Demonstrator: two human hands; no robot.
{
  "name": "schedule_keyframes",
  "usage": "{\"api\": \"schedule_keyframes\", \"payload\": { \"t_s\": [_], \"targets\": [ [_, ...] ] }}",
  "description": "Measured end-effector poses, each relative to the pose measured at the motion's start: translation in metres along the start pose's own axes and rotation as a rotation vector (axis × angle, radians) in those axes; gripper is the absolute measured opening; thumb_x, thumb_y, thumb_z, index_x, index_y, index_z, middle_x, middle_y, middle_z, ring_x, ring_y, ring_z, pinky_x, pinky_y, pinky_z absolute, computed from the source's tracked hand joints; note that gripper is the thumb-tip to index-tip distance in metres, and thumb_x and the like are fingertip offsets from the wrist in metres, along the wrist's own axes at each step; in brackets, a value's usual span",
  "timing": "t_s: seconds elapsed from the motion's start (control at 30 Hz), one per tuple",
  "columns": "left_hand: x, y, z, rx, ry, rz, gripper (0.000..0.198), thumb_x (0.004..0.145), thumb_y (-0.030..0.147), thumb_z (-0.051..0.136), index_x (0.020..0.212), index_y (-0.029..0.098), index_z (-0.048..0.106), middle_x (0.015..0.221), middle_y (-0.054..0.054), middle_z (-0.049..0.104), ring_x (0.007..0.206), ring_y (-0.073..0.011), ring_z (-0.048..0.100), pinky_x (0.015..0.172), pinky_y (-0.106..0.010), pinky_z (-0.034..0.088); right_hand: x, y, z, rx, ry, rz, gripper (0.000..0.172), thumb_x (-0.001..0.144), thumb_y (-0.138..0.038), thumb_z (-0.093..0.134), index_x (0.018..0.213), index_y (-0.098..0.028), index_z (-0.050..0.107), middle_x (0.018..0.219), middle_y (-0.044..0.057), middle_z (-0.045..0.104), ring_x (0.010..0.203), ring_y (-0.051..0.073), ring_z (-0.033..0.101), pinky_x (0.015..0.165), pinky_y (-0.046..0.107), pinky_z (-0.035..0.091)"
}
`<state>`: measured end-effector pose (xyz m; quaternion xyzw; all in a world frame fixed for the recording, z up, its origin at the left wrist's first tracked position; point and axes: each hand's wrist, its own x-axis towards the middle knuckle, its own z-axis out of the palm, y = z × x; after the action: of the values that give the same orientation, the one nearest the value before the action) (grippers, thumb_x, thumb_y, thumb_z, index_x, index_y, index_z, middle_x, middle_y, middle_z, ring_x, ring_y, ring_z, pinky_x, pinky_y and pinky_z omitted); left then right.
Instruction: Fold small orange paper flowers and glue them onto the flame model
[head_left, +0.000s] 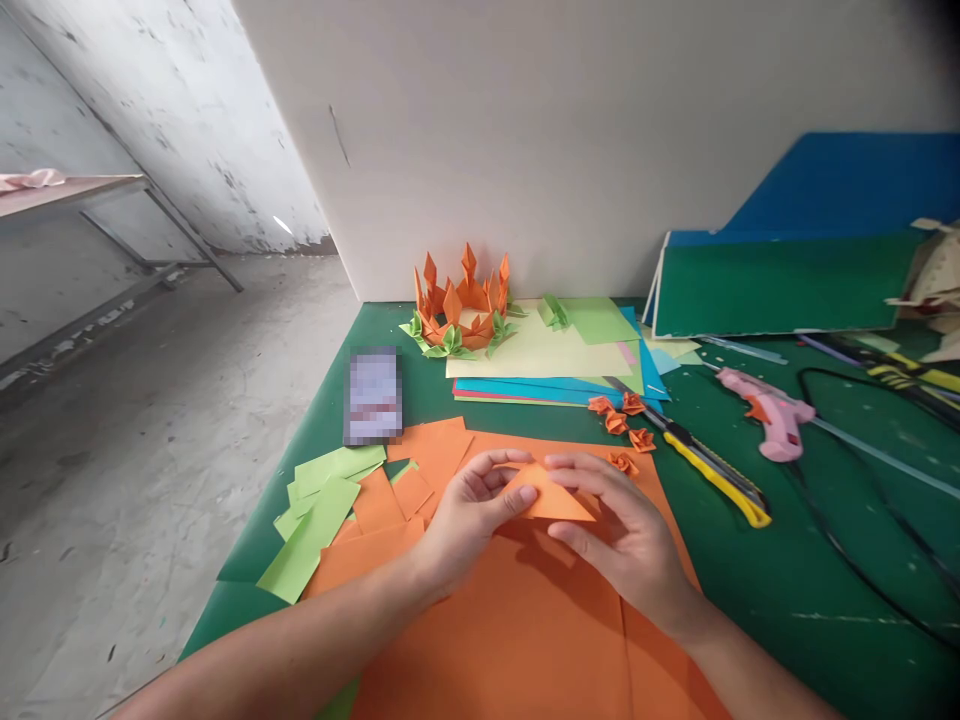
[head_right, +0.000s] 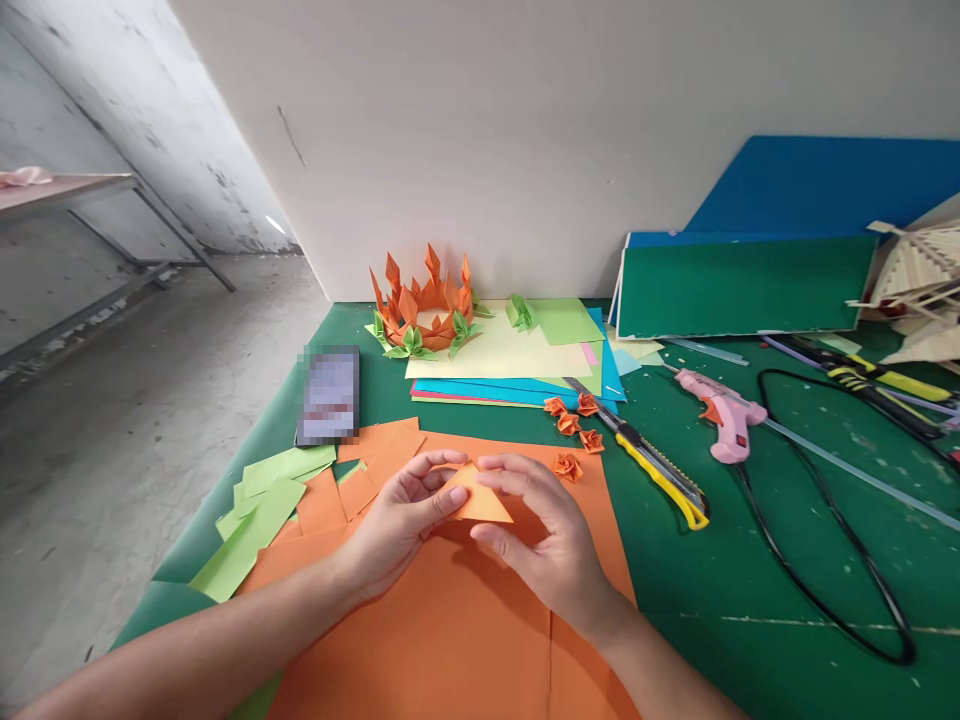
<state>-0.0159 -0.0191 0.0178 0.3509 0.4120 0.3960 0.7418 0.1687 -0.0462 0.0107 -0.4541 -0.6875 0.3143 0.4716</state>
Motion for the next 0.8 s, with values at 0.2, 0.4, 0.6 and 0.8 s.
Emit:
{"api": "schedule_keyframes", "payload": {
  "t_s": [0.2, 0.4, 0.6, 0.8],
  "targets": [
    [-0.0001, -0.0017, -0.0019, -0.047, -0.049, -0.054, 0.029, 0.073, 0.034, 0.079, 0.097, 0.021, 0.068, 0.089, -0.002, 0.067, 0.080, -0.0120, 0.062, 0.076, -0.025, 0.048, 0.0007, 0.0049, -0.0029, 0.064, 0.000, 0.145, 0.022, 0.087, -0.037, 0.064, 0.108, -0.033, 0.070, 0.113, 0.004, 0.069, 0.110, 0.025, 0.062, 0.093, 0.039, 0.053],
    [-0.0002, -0.0009, -0.0010, -0.083, -0.054, -0.122, 0.031, 0.071, 0.034, 0.081, 0.095, 0.019, 0.068, 0.088, -0.003, 0.070, 0.078, -0.0124, 0.065, 0.077, -0.025, 0.048, 0.0009, 0.0067, -0.0053, 0.059, -0.006, 0.127, 0.023, 0.089, -0.036, 0.062, 0.110, -0.035, 0.070, 0.113, 0.002, 0.070, 0.110, 0.023, 0.063, 0.095, 0.036, 0.052],
    [-0.0005, 0.0008, -0.0008, -0.091, -0.038, -0.144, 0.030, 0.071, 0.032, 0.081, 0.094, 0.018, 0.068, 0.086, -0.002, 0.068, 0.078, -0.0105, 0.063, 0.076, -0.024, 0.047, 0.0017, 0.0051, -0.0064, 0.039, -0.011, 0.102, 0.025, 0.093, -0.032, 0.056, 0.114, -0.037, 0.069, 0.115, 0.001, 0.070, 0.112, 0.021, 0.061, 0.096, 0.034, 0.051],
    [0.0010, -0.0047, -0.0018, 0.003, -0.004, 0.019, 0.024, 0.075, 0.029, 0.078, 0.094, 0.022, 0.065, 0.088, 0.002, 0.062, 0.080, -0.0081, 0.059, 0.076, -0.020, 0.046, 0.0029, 0.0051, -0.0046, 0.057, -0.023, 0.139, 0.026, 0.094, -0.029, 0.052, 0.113, -0.034, 0.069, 0.116, 0.002, 0.068, 0.113, 0.021, 0.060, 0.096, 0.033, 0.051]
  ]
}}
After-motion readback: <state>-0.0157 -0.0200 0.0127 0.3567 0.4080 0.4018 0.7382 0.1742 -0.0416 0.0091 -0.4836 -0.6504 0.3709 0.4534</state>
